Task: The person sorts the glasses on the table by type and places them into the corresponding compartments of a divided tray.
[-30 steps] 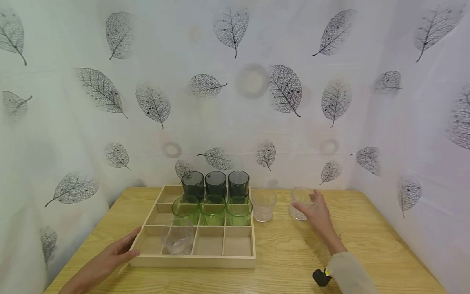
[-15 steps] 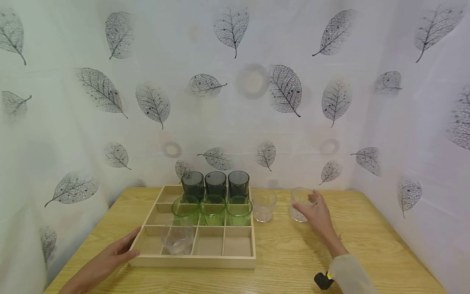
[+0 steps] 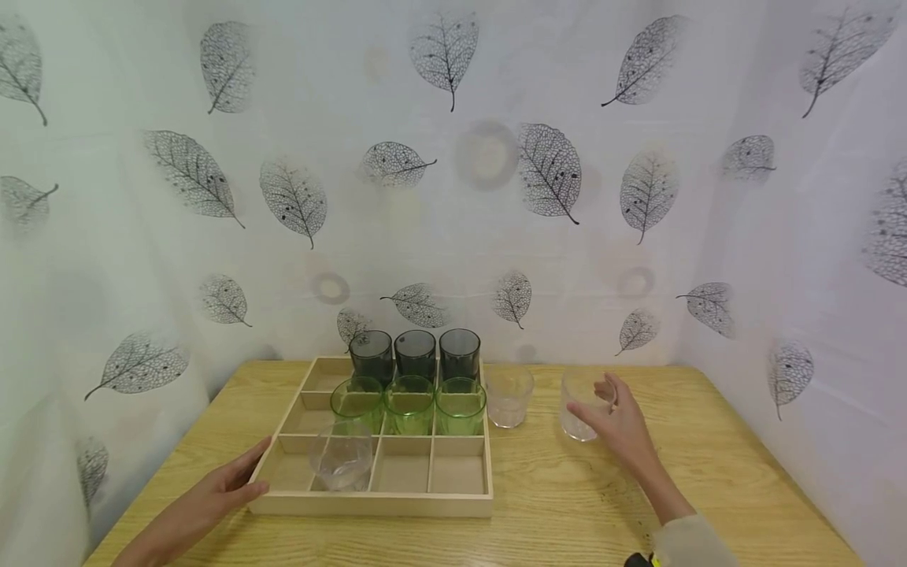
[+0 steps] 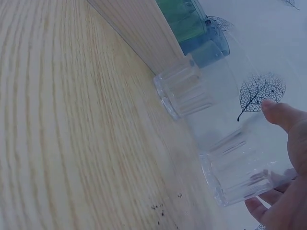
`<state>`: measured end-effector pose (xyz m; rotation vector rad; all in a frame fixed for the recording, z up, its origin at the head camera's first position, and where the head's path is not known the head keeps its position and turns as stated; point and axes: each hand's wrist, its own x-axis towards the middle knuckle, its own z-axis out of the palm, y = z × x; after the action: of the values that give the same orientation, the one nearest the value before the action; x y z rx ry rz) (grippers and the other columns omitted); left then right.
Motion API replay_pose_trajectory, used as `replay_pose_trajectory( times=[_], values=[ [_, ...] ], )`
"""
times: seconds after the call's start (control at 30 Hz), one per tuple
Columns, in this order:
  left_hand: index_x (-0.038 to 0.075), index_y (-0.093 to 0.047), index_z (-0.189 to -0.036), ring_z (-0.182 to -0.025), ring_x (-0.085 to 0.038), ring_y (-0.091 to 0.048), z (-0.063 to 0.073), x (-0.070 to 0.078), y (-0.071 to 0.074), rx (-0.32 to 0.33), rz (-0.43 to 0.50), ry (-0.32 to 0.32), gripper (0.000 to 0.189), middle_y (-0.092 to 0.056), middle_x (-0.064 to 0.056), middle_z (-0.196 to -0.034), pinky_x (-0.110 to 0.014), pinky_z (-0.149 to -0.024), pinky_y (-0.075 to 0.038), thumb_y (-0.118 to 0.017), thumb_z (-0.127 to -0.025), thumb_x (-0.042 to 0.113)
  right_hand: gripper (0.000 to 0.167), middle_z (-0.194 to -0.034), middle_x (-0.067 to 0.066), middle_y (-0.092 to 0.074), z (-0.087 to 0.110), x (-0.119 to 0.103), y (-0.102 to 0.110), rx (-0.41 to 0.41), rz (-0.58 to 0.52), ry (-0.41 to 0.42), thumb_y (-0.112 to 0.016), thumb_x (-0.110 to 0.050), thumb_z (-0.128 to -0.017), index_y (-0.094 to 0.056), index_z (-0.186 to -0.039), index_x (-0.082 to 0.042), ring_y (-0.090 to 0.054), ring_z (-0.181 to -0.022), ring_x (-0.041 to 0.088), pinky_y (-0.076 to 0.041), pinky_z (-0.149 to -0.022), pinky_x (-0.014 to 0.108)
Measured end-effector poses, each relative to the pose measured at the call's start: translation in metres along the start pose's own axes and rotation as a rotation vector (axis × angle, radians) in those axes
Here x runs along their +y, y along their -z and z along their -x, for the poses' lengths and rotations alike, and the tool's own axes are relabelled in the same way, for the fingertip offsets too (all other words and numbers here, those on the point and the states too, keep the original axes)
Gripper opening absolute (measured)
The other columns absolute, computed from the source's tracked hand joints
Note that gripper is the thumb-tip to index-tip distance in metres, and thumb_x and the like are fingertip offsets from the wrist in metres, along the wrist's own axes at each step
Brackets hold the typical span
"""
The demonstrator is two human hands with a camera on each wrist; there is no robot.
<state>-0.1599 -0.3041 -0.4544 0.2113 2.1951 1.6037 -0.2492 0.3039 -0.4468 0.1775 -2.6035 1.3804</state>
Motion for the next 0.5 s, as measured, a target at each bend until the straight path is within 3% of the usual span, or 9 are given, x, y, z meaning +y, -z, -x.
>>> replay_pose_trajectory(
  times=[0.07,0.2,0.43,0.5],
  values=[
    [-0.002,0.006,-0.163,-0.150,-0.052,-0.005,0.000,-0.001,0.000,-0.002,-0.001,-0.006,0.084,0.005,-0.033,-0.165,-0.016,-0.095,-0.043,-0.053,-0.110,0.026,0.099,-0.153,0.033,-0.040,0.004,-0.002,0.001,0.006,0.007,0.011,-0.074,-0.036,-0.098,-0.011,-0.161,0.009,-0.041,-0.138,0.048,-0.037,-0.107,0.063],
    [-0.004,0.007,-0.162,-0.149,-0.054,-0.005,0.000,-0.002,0.000,-0.011,0.005,-0.025,0.082,0.005,-0.035,-0.164,-0.014,-0.093,-0.043,-0.052,-0.111,0.023,0.095,-0.152,0.030,-0.043,0.012,-0.006,0.003,0.009,0.018,0.024,-0.074,-0.033,-0.098,-0.015,-0.161,0.007,-0.043,-0.137,0.043,-0.041,-0.104,0.035],
    [-0.002,0.008,-0.163,-0.150,-0.052,-0.003,0.000,-0.003,0.000,-0.014,0.022,-0.025,0.082,0.006,-0.033,-0.165,-0.012,-0.092,-0.042,-0.051,-0.111,0.023,0.090,-0.150,0.027,-0.046,0.027,-0.017,0.008,-0.005,0.007,0.045,-0.073,-0.030,-0.099,-0.019,-0.160,0.008,-0.045,-0.135,0.041,-0.041,-0.097,0.025],
    [-0.002,0.008,-0.163,-0.150,-0.052,-0.003,-0.001,-0.002,0.000,-0.012,0.021,-0.019,0.082,0.007,-0.032,-0.166,-0.013,-0.093,-0.042,-0.051,-0.111,0.024,0.088,-0.150,0.024,-0.047,0.031,-0.020,0.009,0.001,0.019,0.051,-0.073,-0.031,-0.099,-0.022,-0.160,0.006,-0.046,-0.134,0.034,-0.040,-0.093,0.017]
  ],
)
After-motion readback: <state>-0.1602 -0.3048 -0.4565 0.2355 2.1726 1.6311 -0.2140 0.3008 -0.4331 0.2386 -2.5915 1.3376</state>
